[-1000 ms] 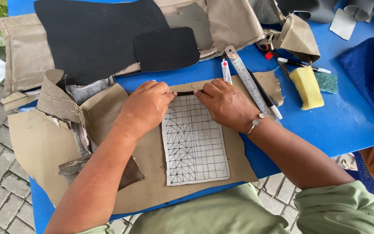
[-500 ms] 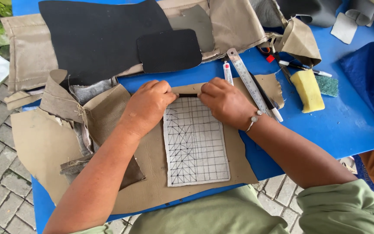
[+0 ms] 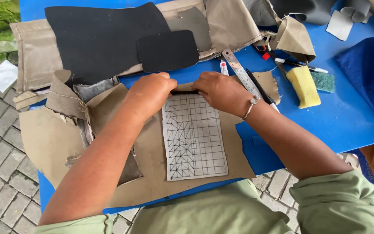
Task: Marking a grid pattern on a piece of material using a ruler and a marker, then folding the material
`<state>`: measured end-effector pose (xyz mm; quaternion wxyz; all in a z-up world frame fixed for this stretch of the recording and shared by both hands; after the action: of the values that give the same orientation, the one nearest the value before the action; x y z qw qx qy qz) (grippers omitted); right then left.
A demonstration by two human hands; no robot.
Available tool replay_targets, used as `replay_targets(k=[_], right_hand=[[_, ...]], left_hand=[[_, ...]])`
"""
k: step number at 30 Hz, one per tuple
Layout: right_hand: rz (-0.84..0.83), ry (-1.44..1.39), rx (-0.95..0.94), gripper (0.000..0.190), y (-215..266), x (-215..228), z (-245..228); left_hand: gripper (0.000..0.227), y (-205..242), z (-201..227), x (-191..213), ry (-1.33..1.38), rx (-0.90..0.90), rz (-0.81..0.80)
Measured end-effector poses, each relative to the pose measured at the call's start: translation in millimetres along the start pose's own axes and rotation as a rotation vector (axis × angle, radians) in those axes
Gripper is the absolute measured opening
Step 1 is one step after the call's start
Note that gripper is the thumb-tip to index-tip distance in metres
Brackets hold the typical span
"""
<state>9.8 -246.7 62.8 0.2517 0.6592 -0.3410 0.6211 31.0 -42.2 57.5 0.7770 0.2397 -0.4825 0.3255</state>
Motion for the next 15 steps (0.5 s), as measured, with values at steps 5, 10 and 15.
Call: replay_targets(k=[5,10,15], right_hand=[[-0.098,0.175,0.021,0.017,-0.9,-0.4,-6.4],[-0.143,0.315,0.043,0.019,2.0,-9.8,-8.2],[-0.089,0.189,0.005,0.022,2.9,-19.9,-0.5]], left_hand=[[0.008,0.1,-3.5,-8.3,-0.018,0.009,0.026],[0.014,0.7,-21.6,-34.8,0.006,-0.016,0.063],[0.020,1.3,-34.3,-49.9,0.013,-0.008,0.124]])
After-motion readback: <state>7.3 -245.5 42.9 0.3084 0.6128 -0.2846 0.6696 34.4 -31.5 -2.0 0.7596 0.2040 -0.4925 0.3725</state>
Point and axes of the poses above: each hand's wrist, its own y-axis away from the middle knuckle, its own x-axis out of the back of the hand, z = x × y, the point moved 4 cm from there along -y, towards the middle knuckle, and after that the axes turned 14 degrees about y, right-handed, at the moved point
